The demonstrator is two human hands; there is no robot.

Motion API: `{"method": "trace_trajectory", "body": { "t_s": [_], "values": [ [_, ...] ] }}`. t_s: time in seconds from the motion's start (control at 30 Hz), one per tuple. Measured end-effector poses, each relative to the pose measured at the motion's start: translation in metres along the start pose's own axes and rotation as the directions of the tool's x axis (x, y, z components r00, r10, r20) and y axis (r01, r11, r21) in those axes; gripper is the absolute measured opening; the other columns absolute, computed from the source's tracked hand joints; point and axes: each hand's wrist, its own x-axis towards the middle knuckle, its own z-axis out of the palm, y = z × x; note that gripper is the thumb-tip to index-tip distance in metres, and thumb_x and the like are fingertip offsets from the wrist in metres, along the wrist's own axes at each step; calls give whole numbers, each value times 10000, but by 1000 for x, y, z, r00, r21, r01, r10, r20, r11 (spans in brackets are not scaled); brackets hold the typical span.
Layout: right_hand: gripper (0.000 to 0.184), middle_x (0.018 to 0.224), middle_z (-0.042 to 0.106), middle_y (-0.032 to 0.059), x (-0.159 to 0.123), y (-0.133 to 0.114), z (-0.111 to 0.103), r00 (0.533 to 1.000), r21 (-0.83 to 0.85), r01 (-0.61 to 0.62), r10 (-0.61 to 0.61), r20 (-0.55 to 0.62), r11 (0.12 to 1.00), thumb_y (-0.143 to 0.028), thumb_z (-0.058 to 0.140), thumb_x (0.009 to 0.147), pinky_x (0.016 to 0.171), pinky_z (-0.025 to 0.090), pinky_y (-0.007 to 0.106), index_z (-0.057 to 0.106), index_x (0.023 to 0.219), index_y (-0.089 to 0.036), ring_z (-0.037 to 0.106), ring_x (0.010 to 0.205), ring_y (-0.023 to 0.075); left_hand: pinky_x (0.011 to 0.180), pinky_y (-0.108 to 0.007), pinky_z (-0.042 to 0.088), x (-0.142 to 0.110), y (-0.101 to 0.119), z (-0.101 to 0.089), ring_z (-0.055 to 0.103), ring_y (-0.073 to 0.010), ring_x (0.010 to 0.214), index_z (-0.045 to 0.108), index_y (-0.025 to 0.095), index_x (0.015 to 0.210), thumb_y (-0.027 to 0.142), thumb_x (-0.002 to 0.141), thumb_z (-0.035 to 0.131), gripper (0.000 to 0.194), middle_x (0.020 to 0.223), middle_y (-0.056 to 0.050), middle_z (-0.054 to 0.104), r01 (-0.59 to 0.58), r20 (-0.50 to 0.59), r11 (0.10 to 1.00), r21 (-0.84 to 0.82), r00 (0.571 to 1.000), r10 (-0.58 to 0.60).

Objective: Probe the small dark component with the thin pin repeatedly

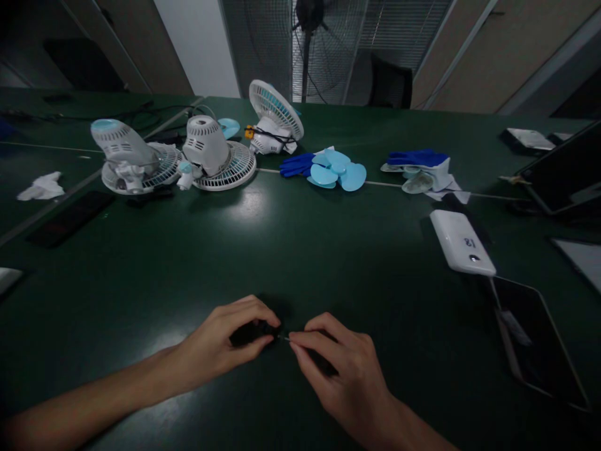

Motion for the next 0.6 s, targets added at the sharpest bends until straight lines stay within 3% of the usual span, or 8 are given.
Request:
{"method": "trace_trajectory", "body": {
  "t_s": [0.4,0.6],
  "values": [
    [168,940,720,44,3,3,-13,999,-48,-26,25,-22,999,-161,640,970,617,593,238,763,1059,-234,738,751,150,904,-264,504,-2,0,-7,621,-137,1066,598,235,1257,122,973,601,306,1158,-26,677,-41,48,999,-14,998,42],
    [155,965,723,35,5,4,-14,994,16,-83,84,-75,996,-175,663,968,688,597,252,761,1065,-245,735,819,158,956,-317,491,-3,2,-3,610,-161,1068,583,226,1280,148,990,597,301,1158,-34,684,-112,86,988,111,991,103]
  ]
}}
